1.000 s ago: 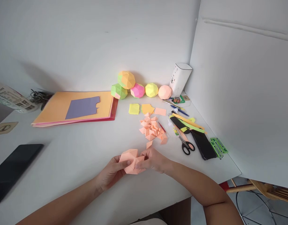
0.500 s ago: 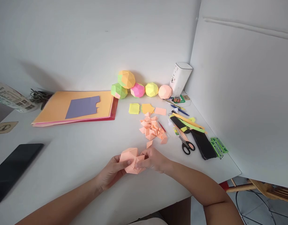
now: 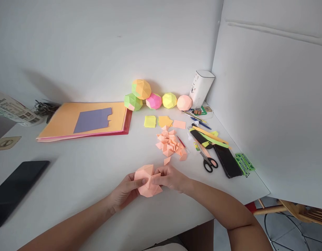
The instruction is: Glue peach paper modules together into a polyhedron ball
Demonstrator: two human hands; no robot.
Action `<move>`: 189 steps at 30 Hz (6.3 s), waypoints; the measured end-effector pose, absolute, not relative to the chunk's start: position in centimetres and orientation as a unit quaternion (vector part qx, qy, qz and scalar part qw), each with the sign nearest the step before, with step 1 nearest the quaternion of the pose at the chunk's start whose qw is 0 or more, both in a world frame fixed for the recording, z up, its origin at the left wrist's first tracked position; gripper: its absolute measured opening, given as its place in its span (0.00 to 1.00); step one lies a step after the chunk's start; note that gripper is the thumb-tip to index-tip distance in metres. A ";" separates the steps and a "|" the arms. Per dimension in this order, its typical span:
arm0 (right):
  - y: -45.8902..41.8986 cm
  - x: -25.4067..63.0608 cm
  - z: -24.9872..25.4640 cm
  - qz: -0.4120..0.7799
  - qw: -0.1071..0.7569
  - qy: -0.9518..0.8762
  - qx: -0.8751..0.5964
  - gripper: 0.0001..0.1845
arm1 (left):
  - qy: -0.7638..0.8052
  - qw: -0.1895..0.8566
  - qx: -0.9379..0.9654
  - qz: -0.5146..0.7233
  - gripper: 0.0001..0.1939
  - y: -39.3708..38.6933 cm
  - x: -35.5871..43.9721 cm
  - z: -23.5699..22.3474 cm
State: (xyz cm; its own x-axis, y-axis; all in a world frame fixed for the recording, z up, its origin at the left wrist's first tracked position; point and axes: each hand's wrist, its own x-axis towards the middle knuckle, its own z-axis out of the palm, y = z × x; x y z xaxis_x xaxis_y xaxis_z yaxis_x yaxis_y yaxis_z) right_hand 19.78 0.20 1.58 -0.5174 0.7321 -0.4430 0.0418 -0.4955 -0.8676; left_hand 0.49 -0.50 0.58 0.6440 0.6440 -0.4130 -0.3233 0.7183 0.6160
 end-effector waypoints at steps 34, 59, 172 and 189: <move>0.1 19.2 1.6 0.728 0.301 -0.401 -0.467 0.12 | 0.306 0.860 0.253 0.321 0.15 -0.8 0.7 0.2; -0.5 18.1 0.4 0.677 0.369 -0.435 -0.465 0.12 | 0.310 0.840 0.298 0.331 0.19 -1.0 1.5 0.7; 3.7 22.2 0.0 0.810 0.467 -0.227 -0.274 0.20 | 0.303 0.796 0.287 0.438 0.13 2.8 -0.8 -1.2; 2.6 19.4 -1.1 0.859 0.323 -0.206 -0.339 0.16 | 0.240 0.861 0.314 0.321 0.14 0.4 0.4 0.0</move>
State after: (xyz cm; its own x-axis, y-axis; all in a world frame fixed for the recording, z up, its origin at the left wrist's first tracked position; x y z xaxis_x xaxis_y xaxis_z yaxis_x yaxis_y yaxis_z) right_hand 19.44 2.58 -1.11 -0.5602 0.6958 -0.4495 -0.4155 -0.7055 -0.5742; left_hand 0.43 0.44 0.00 0.6780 0.7037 -0.2123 -0.4022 0.5969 0.6942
